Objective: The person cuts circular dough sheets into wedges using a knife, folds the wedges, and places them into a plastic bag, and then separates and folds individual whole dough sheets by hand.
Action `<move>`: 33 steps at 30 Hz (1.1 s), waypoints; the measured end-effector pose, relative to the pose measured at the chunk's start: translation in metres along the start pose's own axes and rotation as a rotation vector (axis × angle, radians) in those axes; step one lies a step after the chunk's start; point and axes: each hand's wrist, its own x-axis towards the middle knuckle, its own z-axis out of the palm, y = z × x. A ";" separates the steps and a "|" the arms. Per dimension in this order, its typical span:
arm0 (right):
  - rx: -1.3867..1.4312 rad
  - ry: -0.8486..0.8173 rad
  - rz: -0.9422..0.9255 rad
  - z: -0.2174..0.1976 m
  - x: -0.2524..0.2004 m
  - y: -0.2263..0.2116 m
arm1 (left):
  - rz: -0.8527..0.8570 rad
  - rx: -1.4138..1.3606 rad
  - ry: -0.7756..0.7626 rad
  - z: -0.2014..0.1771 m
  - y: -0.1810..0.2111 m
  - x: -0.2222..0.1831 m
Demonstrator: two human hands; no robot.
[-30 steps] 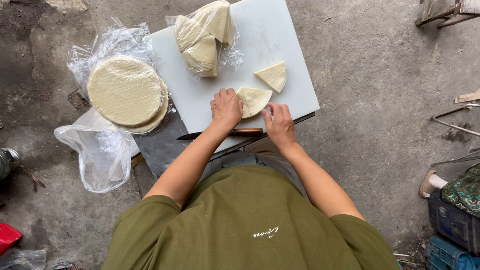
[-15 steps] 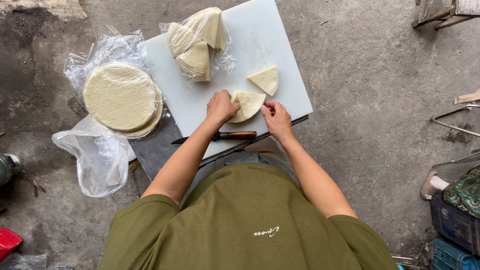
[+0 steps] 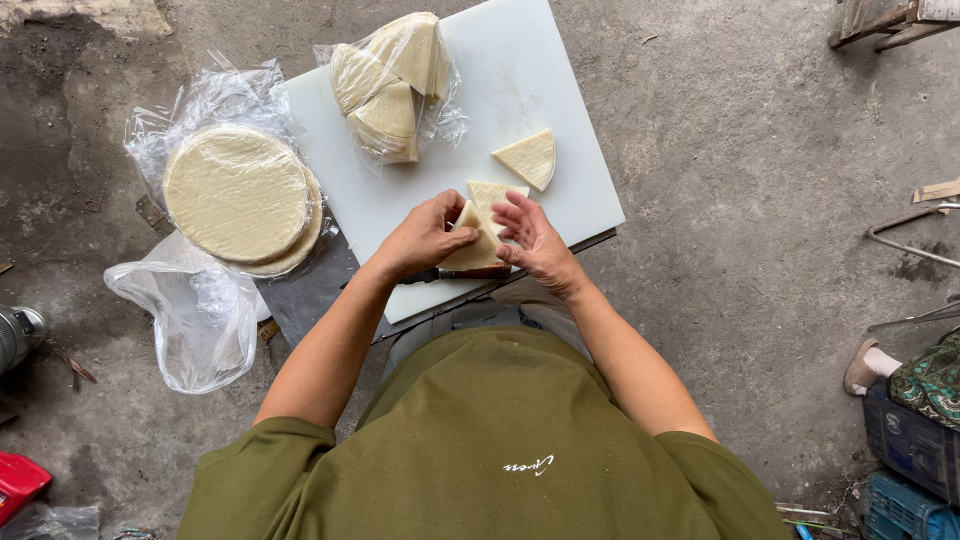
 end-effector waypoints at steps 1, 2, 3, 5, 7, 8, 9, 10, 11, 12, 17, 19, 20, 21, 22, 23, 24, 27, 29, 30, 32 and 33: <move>0.179 -0.093 0.072 0.001 0.000 0.000 | 0.006 -0.108 -0.026 0.005 0.002 0.001; 0.257 -0.057 0.114 0.001 0.002 0.001 | 0.015 -0.214 -0.050 0.009 0.003 0.004; 0.336 -0.022 0.157 0.001 0.005 0.003 | -0.003 -0.190 0.016 0.012 0.003 0.008; 0.418 0.082 0.221 0.001 0.009 0.009 | -0.041 -0.147 0.144 0.023 -0.003 0.021; 0.431 0.220 0.258 0.002 0.016 0.019 | -0.067 -0.204 0.188 0.031 -0.013 0.038; 0.389 0.278 0.240 0.001 0.019 0.023 | -0.080 -0.234 0.208 0.033 -0.019 0.047; 0.348 0.336 0.221 0.001 0.023 0.027 | -0.104 -0.266 0.212 0.034 -0.026 0.054; 0.305 0.396 0.201 0.000 0.027 0.030 | -0.126 -0.299 0.213 0.035 -0.032 0.063; 0.251 0.438 0.197 -0.001 0.032 0.031 | -0.148 -0.331 0.214 0.036 -0.036 0.071; 0.197 0.477 0.194 0.000 0.036 0.031 | -0.168 -0.328 0.216 0.036 -0.041 0.077; -0.250 0.628 0.228 0.007 0.051 0.026 | -0.226 -0.205 0.259 0.032 -0.051 0.088; -0.404 0.633 0.169 0.009 0.051 0.025 | -0.257 -0.249 0.260 0.032 -0.049 0.087; -0.457 0.631 0.155 0.010 0.050 0.025 | -0.274 -0.272 0.260 0.032 -0.047 0.086; -0.510 0.629 0.141 0.010 0.048 0.026 | -0.268 -0.273 0.270 0.031 -0.045 0.083; -0.564 0.628 0.125 0.009 0.046 0.026 | -0.259 -0.274 0.280 0.029 -0.042 0.081; -0.617 0.621 0.134 0.008 0.045 0.025 | -0.250 -0.275 0.290 0.028 -0.038 0.078; -0.671 0.614 0.142 0.005 0.044 0.024 | -0.270 -0.216 0.302 0.027 -0.035 0.075; -0.739 0.673 0.154 -0.011 0.053 0.014 | -0.212 0.058 0.414 0.022 -0.026 0.069; -0.754 0.721 0.160 -0.023 0.062 0.008 | -0.033 0.371 0.576 0.021 -0.023 0.068; -0.763 0.738 0.163 -0.028 0.068 0.007 | -0.025 0.373 0.567 0.021 -0.024 0.067; -0.790 0.729 0.213 -0.037 0.080 0.008 | -0.007 0.379 0.548 0.023 -0.025 0.066; -0.807 0.703 0.259 -0.041 0.087 0.009 | 0.008 0.383 0.546 0.024 -0.025 0.066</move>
